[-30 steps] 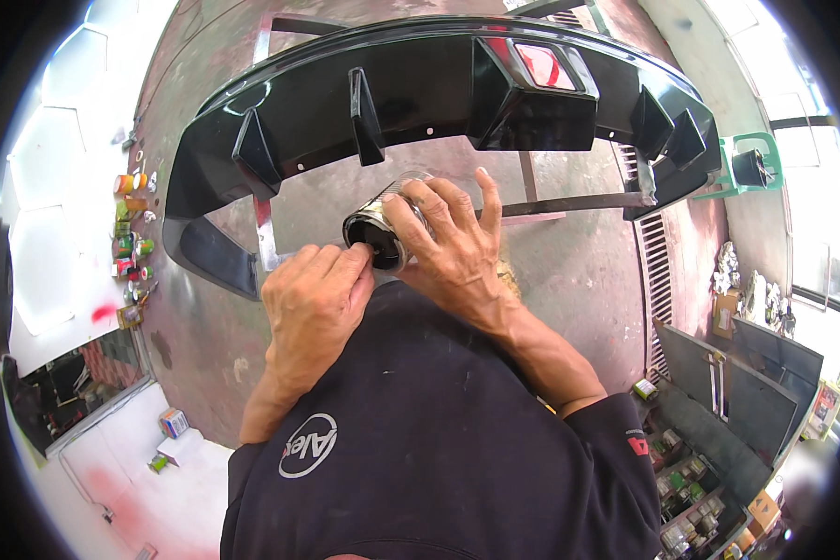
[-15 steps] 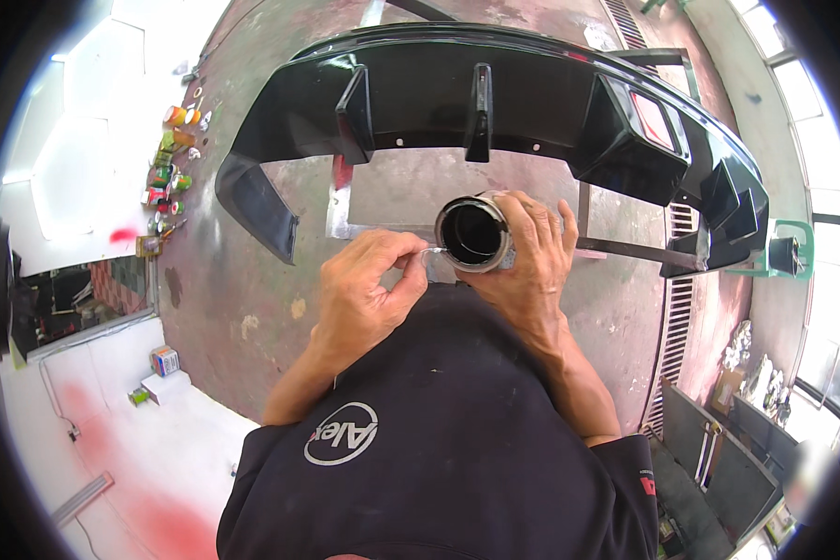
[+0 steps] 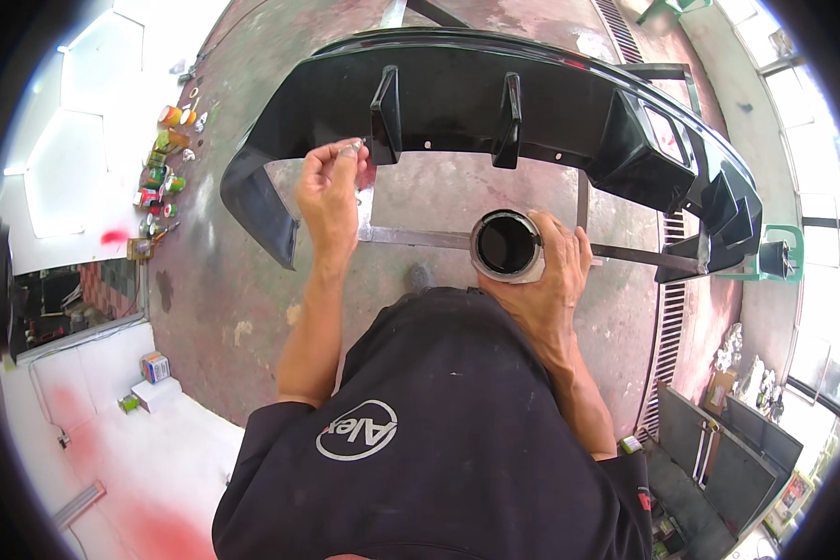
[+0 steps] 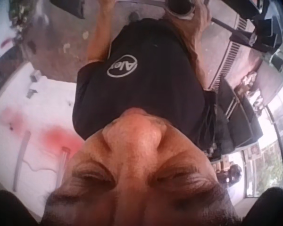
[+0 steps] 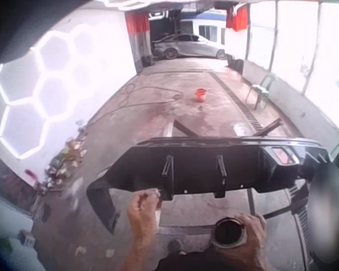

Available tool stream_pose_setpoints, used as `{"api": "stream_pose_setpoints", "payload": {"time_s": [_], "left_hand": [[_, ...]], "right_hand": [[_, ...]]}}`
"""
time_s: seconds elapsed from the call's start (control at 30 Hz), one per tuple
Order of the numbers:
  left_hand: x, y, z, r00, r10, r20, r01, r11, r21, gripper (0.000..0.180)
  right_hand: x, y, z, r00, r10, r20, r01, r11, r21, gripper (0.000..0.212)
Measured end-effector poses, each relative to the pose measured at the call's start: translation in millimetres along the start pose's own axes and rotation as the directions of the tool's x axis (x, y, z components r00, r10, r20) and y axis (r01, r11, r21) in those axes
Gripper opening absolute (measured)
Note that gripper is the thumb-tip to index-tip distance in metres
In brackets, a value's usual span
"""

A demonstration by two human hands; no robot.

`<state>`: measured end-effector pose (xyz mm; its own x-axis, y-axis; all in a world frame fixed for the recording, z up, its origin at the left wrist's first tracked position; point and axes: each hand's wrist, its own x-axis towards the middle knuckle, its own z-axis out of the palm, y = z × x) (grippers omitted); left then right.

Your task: The person hand-paints a black car bumper with a small brush, repeatedly dipping the brush into a paint can and applying paint to the edges and surfaces of the bumper. The bumper is mounted on a stand in a workshop.

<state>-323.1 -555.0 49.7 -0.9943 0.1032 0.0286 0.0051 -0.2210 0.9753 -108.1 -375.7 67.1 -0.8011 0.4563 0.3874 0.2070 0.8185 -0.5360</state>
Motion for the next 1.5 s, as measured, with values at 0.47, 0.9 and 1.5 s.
{"api": "stream_pose_setpoints", "payload": {"time_s": [0.47,0.9,1.5], "left_hand": [[48.8,-18.0,6.3,0.995,0.095,0.002,-0.095,0.991,0.09,0.009],[51.2,-25.2,4.6,0.996,0.089,-0.001,-0.089,0.99,0.109,0.012],[49.9,-27.3,7.0,0.993,0.113,-0.028,-0.111,0.992,0.066,0.011]], "right_hand": [[-8.3,-10.4,-2.7,0.996,0.086,-0.024,-0.087,0.996,-0.035,0.089],[-8.5,-7.5,-0.3,0.997,0.07,-0.038,-0.072,0.997,-0.033,0.089],[-8.8,-6.3,-0.2,0.997,0.053,-0.049,-0.056,0.997,-0.05,0.086]]}}
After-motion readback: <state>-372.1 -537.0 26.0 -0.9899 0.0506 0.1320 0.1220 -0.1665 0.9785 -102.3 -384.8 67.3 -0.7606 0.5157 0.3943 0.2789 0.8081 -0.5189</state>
